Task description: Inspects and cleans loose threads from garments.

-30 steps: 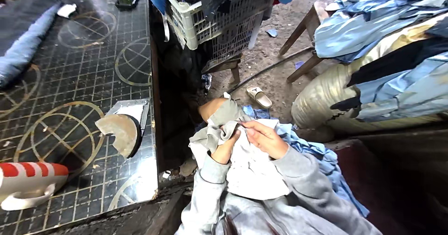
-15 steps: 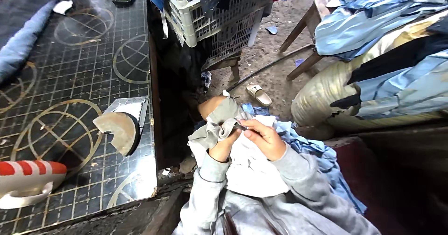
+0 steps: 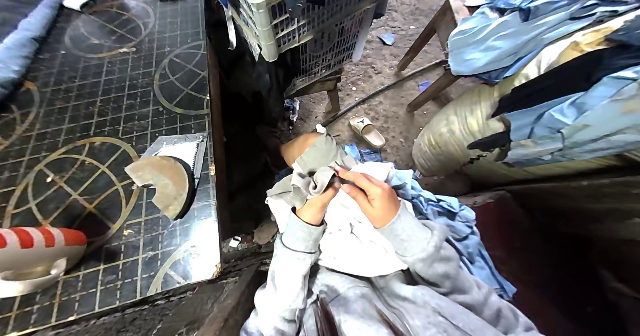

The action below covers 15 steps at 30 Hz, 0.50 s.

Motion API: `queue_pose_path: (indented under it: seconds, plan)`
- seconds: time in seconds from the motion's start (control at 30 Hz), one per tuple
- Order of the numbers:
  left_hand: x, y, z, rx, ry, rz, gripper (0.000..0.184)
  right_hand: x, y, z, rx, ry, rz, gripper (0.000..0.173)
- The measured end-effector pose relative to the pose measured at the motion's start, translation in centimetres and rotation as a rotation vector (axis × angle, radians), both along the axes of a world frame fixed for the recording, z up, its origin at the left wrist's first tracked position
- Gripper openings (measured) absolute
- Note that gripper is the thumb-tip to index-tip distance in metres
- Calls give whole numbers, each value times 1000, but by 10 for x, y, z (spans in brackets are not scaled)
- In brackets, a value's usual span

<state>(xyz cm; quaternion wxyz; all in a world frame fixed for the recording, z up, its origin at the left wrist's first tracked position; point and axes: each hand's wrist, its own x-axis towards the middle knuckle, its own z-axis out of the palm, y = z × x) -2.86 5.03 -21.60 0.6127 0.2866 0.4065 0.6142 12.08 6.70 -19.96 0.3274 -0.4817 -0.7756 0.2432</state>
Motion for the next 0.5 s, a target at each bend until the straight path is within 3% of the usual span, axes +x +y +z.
queue_pose_path:
  seconds: [0.2, 0.3, 0.37, 0.5]
  plan:
    - [1, -2, 12, -63, 80, 15, 17, 5, 7, 2, -254, 375, 174, 38]
    - [2, 0, 12, 20, -8, 20, 16, 3, 7, 7, -398, 536, 218, 35]
    - [-1, 3, 3, 71, -47, -21, 25, 3, 7, 9, -476, 593, 240, 32]
    - [-4, 5, 1, 41, 29, -46, 20, 6, 10, 10, -533, 601, 231, 32]
